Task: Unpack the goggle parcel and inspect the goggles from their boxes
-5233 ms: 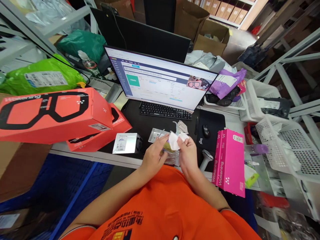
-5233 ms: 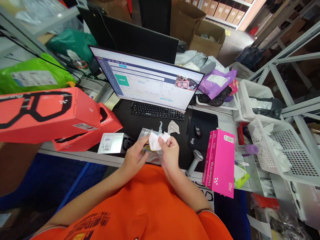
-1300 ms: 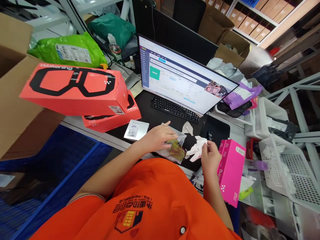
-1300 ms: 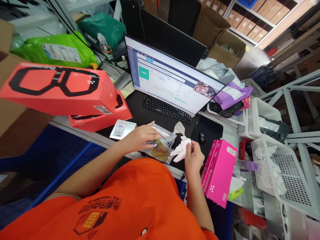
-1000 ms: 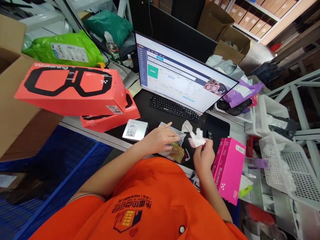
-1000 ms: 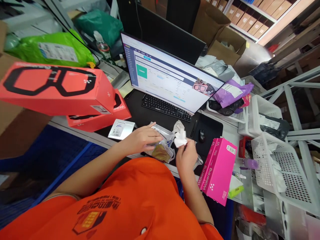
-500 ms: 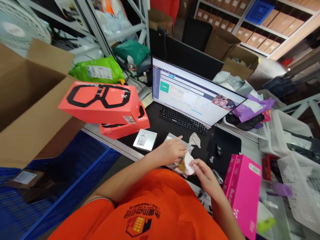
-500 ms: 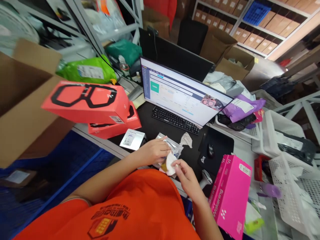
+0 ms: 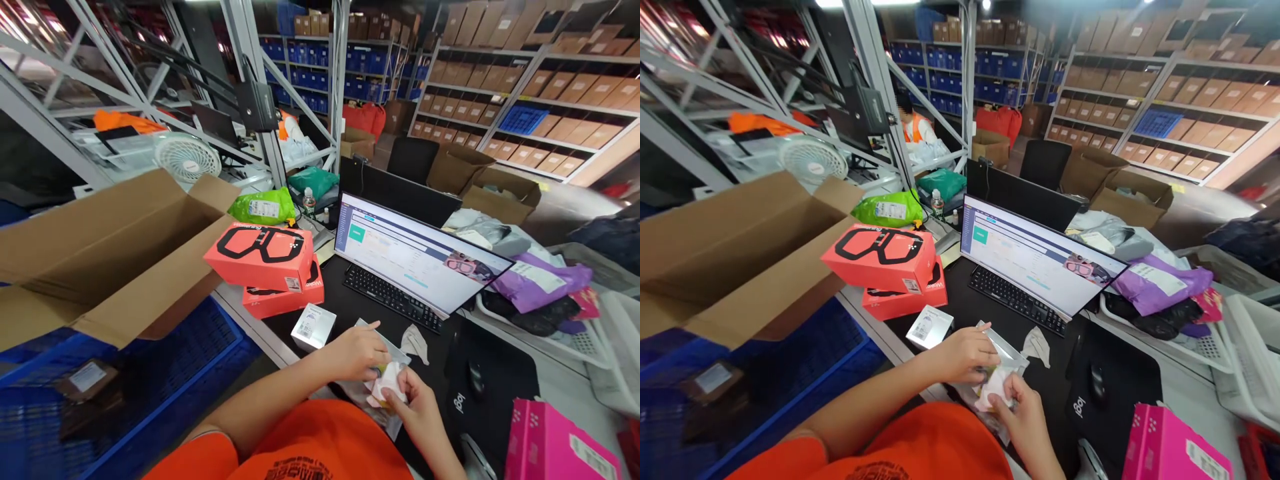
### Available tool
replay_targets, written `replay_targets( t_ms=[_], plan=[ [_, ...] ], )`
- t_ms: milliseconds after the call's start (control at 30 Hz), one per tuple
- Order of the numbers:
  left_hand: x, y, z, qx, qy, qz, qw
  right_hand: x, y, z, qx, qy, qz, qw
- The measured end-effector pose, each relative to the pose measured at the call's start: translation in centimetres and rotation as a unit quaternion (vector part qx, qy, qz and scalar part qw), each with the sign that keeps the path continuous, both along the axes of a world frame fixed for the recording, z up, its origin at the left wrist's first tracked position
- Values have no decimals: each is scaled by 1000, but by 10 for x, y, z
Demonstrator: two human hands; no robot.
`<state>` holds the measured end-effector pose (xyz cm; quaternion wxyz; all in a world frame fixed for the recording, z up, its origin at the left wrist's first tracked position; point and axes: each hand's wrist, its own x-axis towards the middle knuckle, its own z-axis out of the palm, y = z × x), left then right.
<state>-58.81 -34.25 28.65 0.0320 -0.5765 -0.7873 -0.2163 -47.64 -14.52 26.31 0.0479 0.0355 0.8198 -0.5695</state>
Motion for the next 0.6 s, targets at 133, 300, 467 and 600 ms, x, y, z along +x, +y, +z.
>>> replay_targets(
  t_ms=[133, 300, 467, 600],
  plan=[
    [-1, -5, 9, 32, -23, 32, 999, 4, 22, 1, 3, 12, 31, 999],
    [2, 2, 8, 3, 25, -2, 1000, 5, 25, 5, 22, 5, 25, 999],
    [9, 11, 2, -30, 101, -41, 994, -3, -5, 5, 134, 42, -25, 990],
    [7, 2, 10, -50, 90, -27, 994, -10, -7, -1, 169, 58, -9, 984]
  ],
)
